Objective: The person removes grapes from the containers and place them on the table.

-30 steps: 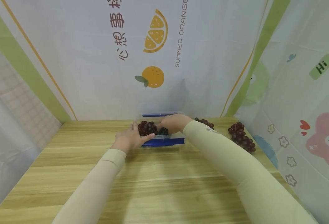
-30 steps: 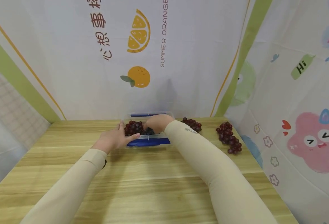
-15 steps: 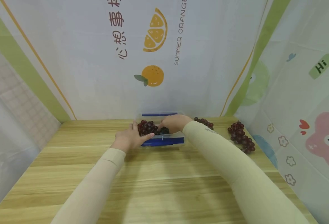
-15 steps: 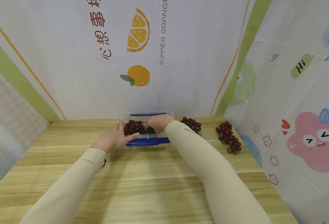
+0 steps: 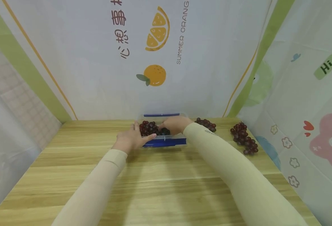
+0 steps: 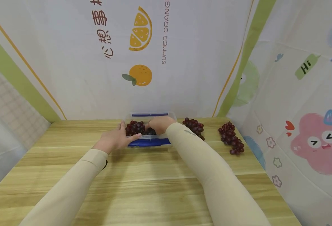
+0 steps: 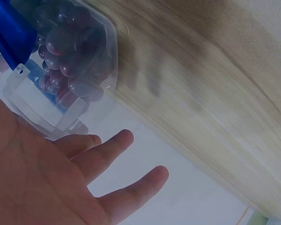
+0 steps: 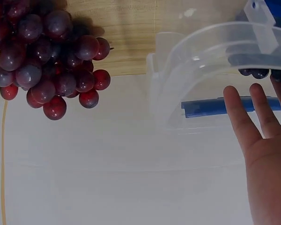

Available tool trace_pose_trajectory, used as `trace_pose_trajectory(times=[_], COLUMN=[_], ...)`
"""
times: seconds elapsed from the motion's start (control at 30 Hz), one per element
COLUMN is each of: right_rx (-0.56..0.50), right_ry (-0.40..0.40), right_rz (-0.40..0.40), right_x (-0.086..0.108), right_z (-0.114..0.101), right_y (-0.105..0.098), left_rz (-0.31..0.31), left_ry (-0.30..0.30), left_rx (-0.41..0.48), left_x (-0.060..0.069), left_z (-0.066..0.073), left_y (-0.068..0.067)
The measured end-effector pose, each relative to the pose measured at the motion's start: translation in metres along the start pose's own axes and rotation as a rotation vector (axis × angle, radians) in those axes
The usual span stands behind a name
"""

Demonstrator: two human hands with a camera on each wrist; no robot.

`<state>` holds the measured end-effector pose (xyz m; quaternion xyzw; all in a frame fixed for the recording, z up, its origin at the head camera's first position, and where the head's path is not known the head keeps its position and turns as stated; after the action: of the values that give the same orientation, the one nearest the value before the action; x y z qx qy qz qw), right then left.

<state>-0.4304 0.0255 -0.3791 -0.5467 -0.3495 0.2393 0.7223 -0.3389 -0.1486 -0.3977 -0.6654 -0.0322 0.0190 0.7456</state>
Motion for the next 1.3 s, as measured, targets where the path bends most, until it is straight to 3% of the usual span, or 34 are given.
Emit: trace_pose_trajectory(times=[0.3, 0.53, 0.93, 1.3], right_rx=[-0.068, -0.044, -0.060, -0.065], right_ry=[0.038, 0.045, 0.091, 0.082], right_rz=[-0.012, -0.011, -0.011, -0.015], right_x=[0.005, 0.006, 0.000, -0.008], right_z=[0.002, 0.003, 0.004, 0.007], right_y=[-0.003, -0.001, 0.002, 0.008], left_rz=[0.011, 0.012, -0.011, -0.010], left_ry=[0.004, 0.011, -0.005, -0.004], left_rx=[0.003, 0.005, -0.001, 0.006], left_x=[0.000, -0.002, -0.004, -0.002], left_z=[0.002, 0.003, -0.001, -0.002], left_y=[0.000, 0.000, 0.000, 0.000])
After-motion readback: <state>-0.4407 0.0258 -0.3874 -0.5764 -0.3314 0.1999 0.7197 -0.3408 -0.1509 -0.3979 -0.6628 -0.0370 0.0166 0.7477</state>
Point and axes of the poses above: each hand's wrist, its own x-axis away from the middle knuckle, its own y-axis out of the palm, z = x × y, the point moved 4 cm from there along -x, towards the middle knuckle, and after that the axes turned 8 degrees about z, right-handed, at the moved point
